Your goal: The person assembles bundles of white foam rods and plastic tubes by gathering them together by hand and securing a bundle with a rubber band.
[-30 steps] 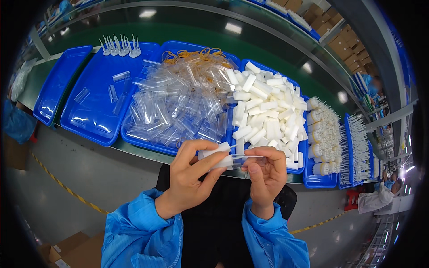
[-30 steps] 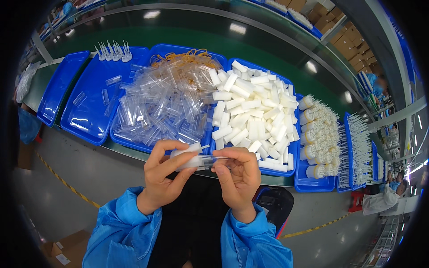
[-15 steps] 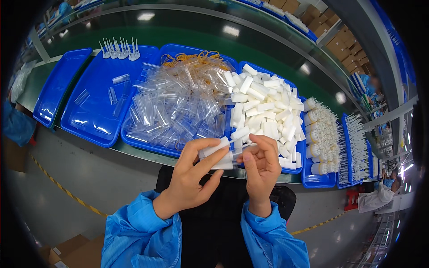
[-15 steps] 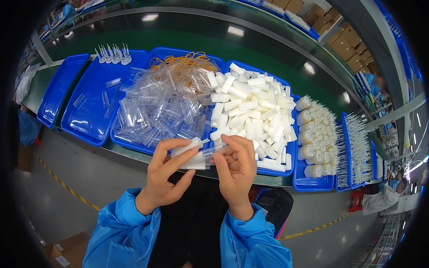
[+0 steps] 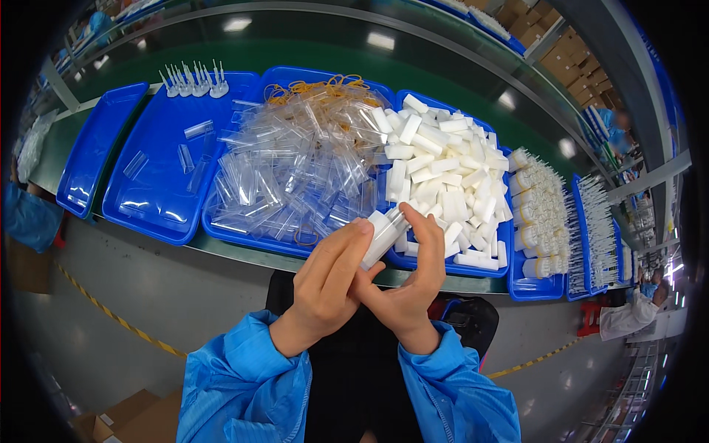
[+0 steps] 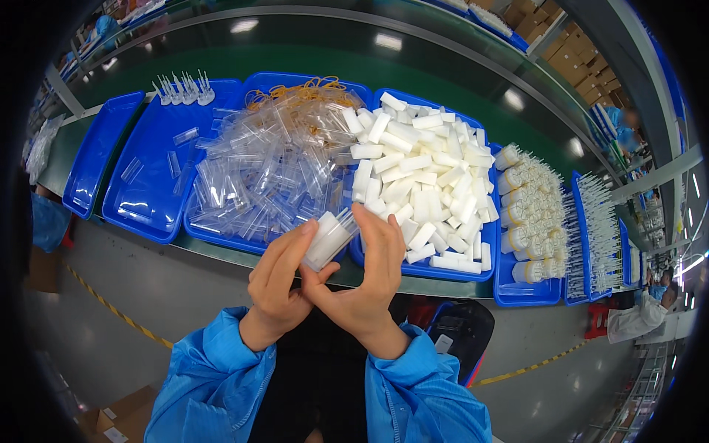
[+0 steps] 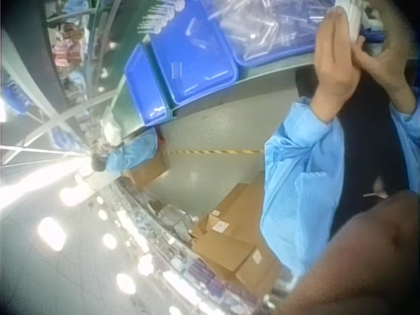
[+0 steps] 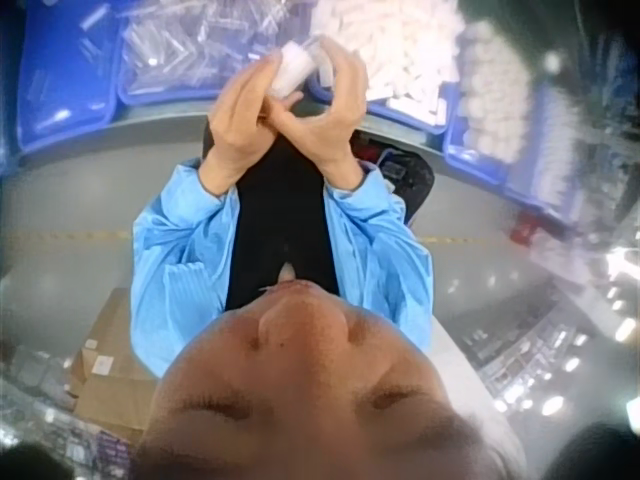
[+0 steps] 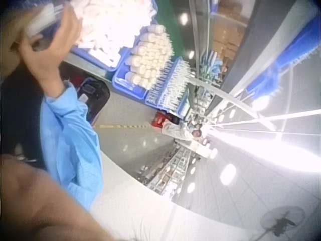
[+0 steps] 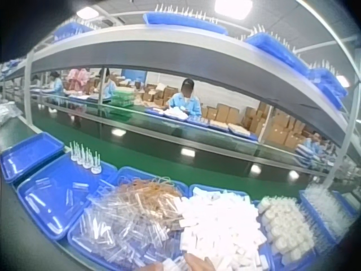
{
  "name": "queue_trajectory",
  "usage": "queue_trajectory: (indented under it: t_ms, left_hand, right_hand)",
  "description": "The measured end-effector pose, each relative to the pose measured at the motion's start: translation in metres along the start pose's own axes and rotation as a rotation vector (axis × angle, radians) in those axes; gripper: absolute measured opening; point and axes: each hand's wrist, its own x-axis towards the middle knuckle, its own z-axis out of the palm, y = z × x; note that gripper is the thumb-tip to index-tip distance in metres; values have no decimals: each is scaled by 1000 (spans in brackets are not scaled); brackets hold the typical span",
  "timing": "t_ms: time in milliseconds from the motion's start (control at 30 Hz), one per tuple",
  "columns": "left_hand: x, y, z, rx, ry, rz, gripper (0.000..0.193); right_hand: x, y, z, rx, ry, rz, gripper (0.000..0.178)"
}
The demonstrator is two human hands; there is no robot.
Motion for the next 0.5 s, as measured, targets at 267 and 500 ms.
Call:
queue_trajectory:
  t_ms: [267,500]
  left_hand:
    - [-2,-6,-5,12,30,-13,64]
    - [-5,-16,-27,1,85,-137,57]
  right_hand:
    - [-1,-9,5,-124,24,-16,68]
    - [23,9,5,276,-143,2,60]
